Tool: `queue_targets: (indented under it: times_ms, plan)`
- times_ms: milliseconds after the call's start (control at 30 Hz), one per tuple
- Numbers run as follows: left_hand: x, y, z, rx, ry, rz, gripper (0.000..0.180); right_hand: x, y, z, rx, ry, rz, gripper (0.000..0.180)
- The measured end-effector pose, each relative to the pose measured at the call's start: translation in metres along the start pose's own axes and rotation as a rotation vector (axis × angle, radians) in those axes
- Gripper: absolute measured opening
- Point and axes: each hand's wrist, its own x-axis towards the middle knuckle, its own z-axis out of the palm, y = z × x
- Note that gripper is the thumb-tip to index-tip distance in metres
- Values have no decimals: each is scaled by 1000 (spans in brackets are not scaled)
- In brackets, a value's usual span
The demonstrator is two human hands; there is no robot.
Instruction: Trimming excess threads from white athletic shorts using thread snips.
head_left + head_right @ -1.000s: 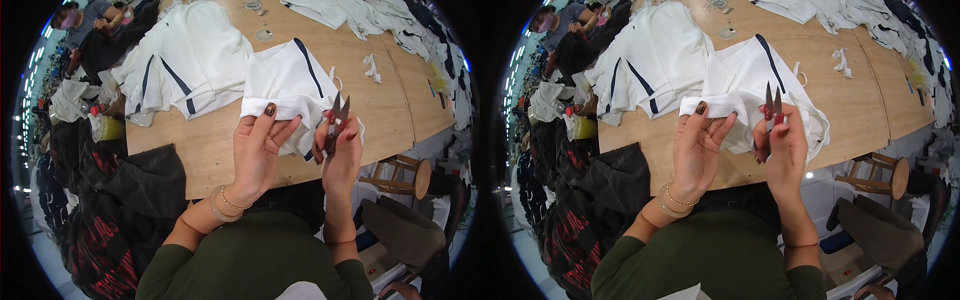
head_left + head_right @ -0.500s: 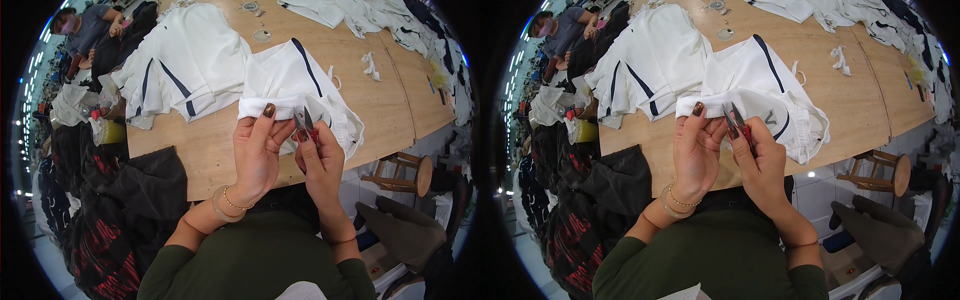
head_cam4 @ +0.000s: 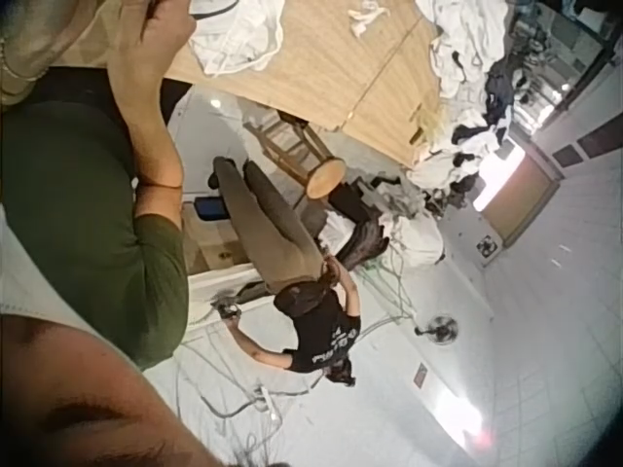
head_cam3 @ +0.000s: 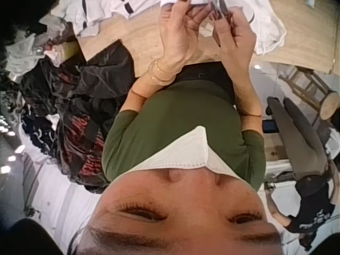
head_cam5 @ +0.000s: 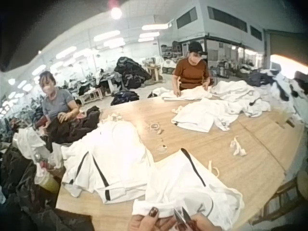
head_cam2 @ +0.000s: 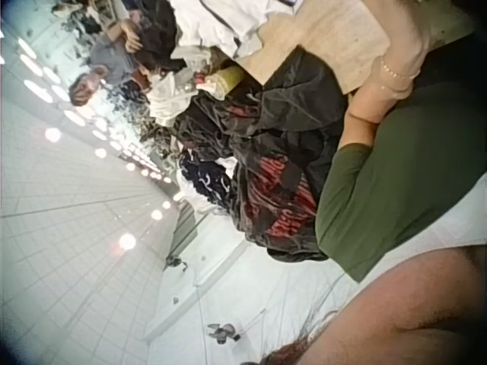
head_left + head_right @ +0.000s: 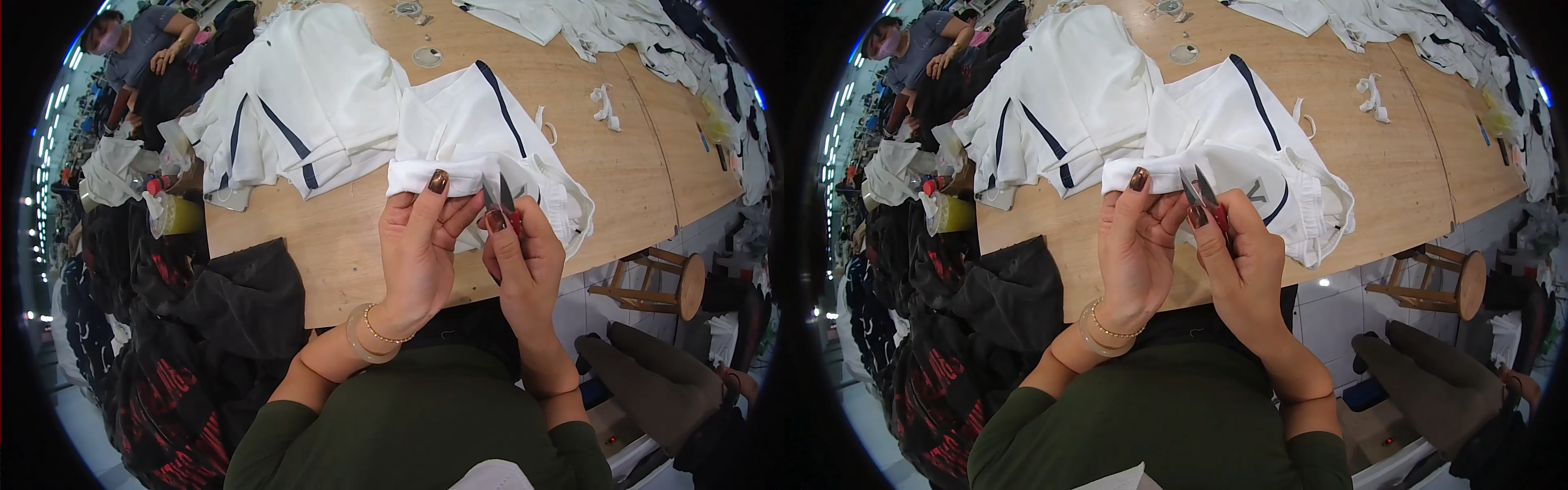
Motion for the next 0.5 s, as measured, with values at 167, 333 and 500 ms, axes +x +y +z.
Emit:
queue_targets:
  times_ms: [167,333,500]
  plan:
    - [0,-3,-3,8,5,18,21,-1,2,-2,0,-25,42,14]
    - [-2,-3,-1,19,8,30,22,-1,0,-3,-2,-25,42,14]
    - [-1,-4,-1,18,0,36,22,-1,1,-3,7,-28,48,14]
